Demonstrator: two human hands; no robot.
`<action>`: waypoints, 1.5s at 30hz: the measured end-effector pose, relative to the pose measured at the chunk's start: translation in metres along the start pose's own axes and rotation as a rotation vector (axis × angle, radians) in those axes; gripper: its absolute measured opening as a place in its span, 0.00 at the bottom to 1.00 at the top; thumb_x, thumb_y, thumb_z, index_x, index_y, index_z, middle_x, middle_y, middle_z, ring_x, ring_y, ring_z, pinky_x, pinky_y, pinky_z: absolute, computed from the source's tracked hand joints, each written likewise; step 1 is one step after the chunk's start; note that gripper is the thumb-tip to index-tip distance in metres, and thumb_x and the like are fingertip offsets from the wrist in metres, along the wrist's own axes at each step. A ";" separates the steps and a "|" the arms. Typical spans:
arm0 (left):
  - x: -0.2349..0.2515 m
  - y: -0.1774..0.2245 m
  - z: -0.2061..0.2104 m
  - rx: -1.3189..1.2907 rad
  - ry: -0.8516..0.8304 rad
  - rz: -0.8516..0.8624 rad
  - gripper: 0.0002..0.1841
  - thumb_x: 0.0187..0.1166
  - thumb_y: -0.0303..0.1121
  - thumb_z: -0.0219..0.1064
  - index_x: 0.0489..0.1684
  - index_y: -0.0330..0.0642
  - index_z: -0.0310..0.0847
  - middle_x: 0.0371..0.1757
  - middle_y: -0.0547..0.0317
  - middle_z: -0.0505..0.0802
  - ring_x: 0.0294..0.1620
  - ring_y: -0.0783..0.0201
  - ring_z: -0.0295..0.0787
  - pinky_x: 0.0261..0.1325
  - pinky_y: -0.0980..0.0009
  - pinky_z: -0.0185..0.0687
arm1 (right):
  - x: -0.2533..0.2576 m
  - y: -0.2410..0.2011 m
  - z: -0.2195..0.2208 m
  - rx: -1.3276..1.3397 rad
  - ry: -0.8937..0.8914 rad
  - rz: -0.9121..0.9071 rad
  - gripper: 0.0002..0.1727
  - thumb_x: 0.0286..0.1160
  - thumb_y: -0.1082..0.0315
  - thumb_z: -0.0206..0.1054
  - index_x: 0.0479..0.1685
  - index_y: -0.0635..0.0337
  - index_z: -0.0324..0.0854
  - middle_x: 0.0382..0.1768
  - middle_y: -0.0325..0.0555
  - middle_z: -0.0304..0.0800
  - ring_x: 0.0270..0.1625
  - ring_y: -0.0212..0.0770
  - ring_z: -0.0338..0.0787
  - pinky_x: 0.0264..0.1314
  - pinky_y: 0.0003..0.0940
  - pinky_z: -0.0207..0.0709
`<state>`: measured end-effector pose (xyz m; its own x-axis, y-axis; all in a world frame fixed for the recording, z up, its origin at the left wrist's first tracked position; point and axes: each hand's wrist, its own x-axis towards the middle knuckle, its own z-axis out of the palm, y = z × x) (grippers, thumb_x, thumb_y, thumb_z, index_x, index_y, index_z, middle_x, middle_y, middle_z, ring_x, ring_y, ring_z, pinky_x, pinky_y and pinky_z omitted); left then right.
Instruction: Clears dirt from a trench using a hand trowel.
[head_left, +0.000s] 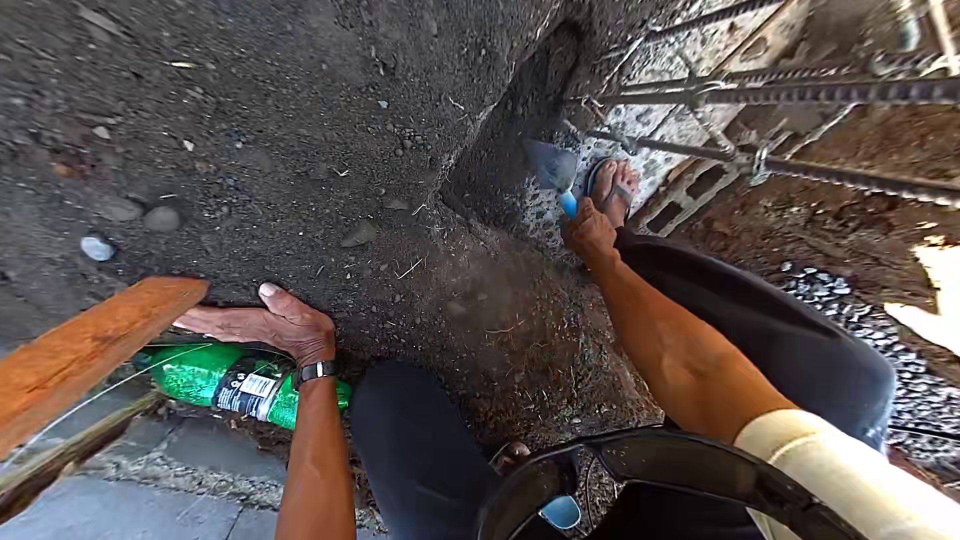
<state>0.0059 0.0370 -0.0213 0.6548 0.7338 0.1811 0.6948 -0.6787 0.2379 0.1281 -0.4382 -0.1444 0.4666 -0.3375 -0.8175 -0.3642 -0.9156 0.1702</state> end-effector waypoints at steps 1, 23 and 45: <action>0.001 0.002 0.000 -0.013 0.002 0.004 0.53 0.83 0.64 0.41 0.92 0.22 0.29 0.93 0.23 0.43 0.96 0.37 0.34 0.96 0.49 0.25 | 0.009 0.001 0.005 -0.015 -0.002 -0.008 0.30 0.77 0.58 0.63 0.78 0.59 0.69 0.58 0.72 0.88 0.60 0.74 0.89 0.53 0.77 0.78; 0.002 0.006 0.002 -0.082 0.014 0.024 0.53 0.84 0.65 0.38 0.92 0.22 0.25 0.93 0.23 0.42 0.96 0.38 0.35 0.96 0.49 0.28 | 0.051 0.024 0.063 -0.197 -0.353 -0.206 0.33 0.67 0.62 0.75 0.76 0.54 0.74 0.60 0.72 0.87 0.63 0.75 0.87 0.57 0.82 0.75; 0.000 0.000 0.001 -0.027 0.053 0.011 0.50 0.85 0.59 0.44 0.92 0.22 0.31 0.93 0.24 0.44 0.96 0.38 0.34 0.96 0.50 0.26 | -0.017 -0.005 -0.041 -0.058 -0.382 -0.389 0.23 0.69 0.65 0.77 0.66 0.56 0.84 0.57 0.65 0.90 0.62 0.67 0.88 0.64 0.76 0.74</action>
<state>0.0064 0.0375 -0.0228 0.6451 0.7276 0.2335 0.6793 -0.6860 0.2608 0.1555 -0.4375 -0.1089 0.2278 0.1217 -0.9661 -0.1731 -0.9713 -0.1632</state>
